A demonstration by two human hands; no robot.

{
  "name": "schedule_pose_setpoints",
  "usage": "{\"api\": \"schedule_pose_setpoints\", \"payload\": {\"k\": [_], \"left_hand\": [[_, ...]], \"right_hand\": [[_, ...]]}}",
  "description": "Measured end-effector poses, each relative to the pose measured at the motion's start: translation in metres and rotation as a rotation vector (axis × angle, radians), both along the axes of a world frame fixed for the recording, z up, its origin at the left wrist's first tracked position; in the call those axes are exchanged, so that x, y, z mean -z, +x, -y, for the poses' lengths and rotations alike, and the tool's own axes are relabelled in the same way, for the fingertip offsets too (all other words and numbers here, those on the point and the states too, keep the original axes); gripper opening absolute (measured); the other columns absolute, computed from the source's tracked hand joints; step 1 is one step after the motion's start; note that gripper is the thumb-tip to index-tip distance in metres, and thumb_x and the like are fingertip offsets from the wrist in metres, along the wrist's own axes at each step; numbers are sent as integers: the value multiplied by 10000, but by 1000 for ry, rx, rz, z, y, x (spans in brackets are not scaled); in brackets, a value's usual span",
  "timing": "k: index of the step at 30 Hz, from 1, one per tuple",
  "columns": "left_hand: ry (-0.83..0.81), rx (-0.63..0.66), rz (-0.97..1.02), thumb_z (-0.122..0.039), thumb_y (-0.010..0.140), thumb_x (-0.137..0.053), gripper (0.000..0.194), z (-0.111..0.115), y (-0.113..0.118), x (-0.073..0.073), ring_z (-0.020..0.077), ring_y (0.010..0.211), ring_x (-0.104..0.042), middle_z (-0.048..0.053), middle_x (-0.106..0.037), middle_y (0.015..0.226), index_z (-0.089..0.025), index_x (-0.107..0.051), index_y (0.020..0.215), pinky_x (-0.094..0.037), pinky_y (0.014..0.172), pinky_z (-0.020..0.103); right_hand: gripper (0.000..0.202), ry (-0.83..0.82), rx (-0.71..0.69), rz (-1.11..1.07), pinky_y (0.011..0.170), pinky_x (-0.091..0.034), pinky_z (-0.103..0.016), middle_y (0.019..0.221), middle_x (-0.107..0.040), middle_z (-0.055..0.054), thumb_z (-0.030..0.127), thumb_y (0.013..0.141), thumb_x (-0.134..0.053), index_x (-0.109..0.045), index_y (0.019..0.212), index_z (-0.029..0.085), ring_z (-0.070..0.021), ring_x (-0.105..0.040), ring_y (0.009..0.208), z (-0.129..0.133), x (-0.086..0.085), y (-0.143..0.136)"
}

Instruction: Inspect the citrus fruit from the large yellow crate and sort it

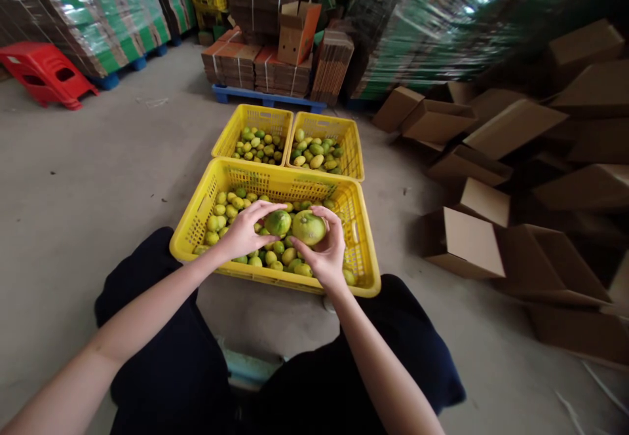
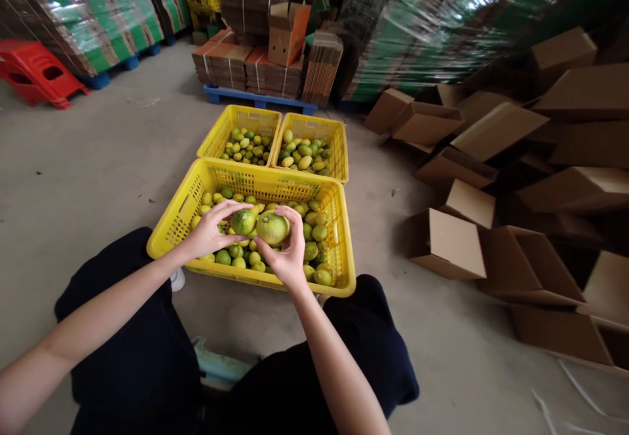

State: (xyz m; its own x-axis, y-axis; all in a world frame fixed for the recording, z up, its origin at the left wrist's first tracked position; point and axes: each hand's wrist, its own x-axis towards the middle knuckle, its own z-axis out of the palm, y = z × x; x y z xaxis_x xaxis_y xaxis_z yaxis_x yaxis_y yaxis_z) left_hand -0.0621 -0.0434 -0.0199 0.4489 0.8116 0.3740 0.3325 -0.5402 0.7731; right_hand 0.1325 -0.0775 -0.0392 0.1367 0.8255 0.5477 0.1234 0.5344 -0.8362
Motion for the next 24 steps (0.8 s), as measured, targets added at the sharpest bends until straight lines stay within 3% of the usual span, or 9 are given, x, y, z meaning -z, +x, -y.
{"api": "schedule_pose_setpoints", "payload": {"k": [7, 11, 17, 21, 24], "left_hand": [[-38, -5, -8, -271, 768, -771, 572, 0, -1, -3, 239, 1081, -588, 84, -601, 1181, -262, -571, 1303, -519, 885, 391], [-287, 7, 156, -281, 708, -814, 650, 0, 2, -1, 234, 1048, -627, 104, -587, 1232, -233, -517, 1284, -528, 897, 390], [-726, 31, 472, -307, 558, -900, 651, -4, 4, -2, 217, 953, -679, 90, -663, 1104, -192, -512, 1068, -546, 849, 344], [-963, 27, 430, -469, 650, -827, 579, -7, 2, -1, 207, 792, -696, 108, -707, 972, -141, -600, 1070, -545, 737, 334], [-1046, -28, 448, -528, 722, -741, 501, -9, 2, 5, 182, 725, -674, 99, -715, 863, -119, -666, 1001, -528, 715, 315]], "right_hand": [[537, -20, 16, -35, 1052, -436, -486, 1170, -586, -47, 248, 666, -823, -556, 1130, 291, -259, -559, 1163, 0, -4, -1], [539, -138, -1, -163, 1028, -459, -464, 1143, -619, -31, 266, 622, -855, -568, 1079, 287, -252, -579, 1143, 1, -10, -2], [423, -565, -69, -511, 814, -568, -417, 907, -656, 21, 464, 664, -801, -568, 963, 276, -205, -652, 839, 0, -12, -4], [456, -814, -204, -681, 685, -599, -406, 881, -713, -29, 593, 673, -741, -575, 902, 235, -231, -692, 759, -3, -8, -8], [510, -933, -295, -736, 608, -599, -376, 826, -740, -60, 616, 675, -726, -603, 955, 207, -227, -706, 661, -5, -4, -10]]}}
